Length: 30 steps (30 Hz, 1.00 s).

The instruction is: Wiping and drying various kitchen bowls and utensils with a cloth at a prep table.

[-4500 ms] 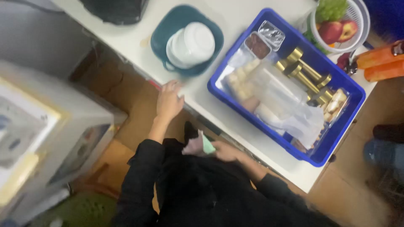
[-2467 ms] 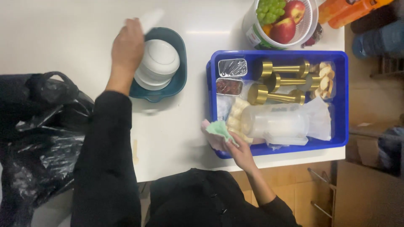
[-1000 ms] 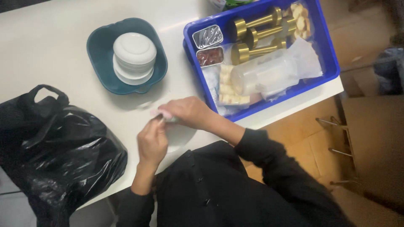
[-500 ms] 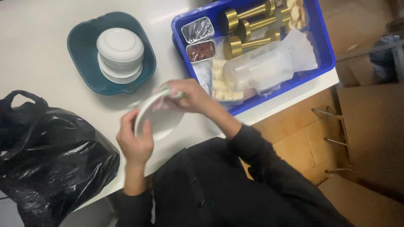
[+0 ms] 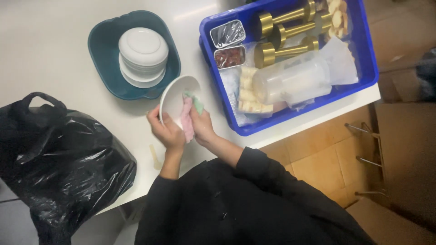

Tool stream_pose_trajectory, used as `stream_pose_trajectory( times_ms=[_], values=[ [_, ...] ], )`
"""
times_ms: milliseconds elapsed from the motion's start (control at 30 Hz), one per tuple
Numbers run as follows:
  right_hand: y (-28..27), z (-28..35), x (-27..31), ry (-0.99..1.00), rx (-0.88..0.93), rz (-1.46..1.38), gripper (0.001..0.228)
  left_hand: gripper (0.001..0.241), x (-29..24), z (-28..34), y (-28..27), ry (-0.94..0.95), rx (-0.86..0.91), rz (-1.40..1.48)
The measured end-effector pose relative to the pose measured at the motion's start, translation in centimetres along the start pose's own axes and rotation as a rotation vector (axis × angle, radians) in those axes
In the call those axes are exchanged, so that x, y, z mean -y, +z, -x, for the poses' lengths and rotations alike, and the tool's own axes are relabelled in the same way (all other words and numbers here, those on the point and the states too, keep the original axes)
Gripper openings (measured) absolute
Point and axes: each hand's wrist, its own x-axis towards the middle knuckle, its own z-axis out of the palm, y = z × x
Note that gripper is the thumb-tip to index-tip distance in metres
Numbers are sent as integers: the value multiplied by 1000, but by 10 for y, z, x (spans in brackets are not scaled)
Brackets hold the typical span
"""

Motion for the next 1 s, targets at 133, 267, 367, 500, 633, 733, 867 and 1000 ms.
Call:
stream_pose_trajectory(
  times_ms=[133, 267, 367, 500, 633, 733, 867, 1000],
  values=[
    [-41, -19, -17, 91, 51, 163, 32, 22, 70, -40, 4, -110, 235, -207],
    [-87, -41, -38, 135, -1, 488, 32, 35, 95, -122, 6, 331, 521, -609],
    [-101, -44, -41, 100, 44, 773, 32, 55, 105, -172, 24, 669, 597, -866],
    [-114, -50, -46, 37, 104, 1038, 31, 44, 141, -210, 50, 871, 832, -1169],
    [-97, -45, -18, 155, 130, 977, 30, 26, 132, -224, 61, 797, 1043, -1234],
    [-91, -46, -4, 288, 178, 846, 31, 14, 126, -235, 67, 748, 1195, -1287],
    [-96, -48, -2, 165, 195, 1009, 39, 15, 115, -236, 69, 800, 1272, -1346],
    [-112, -53, -19, 156, 125, 1231, 66, 16, 87, -236, 70, 821, 1291, -1393]
  ],
)
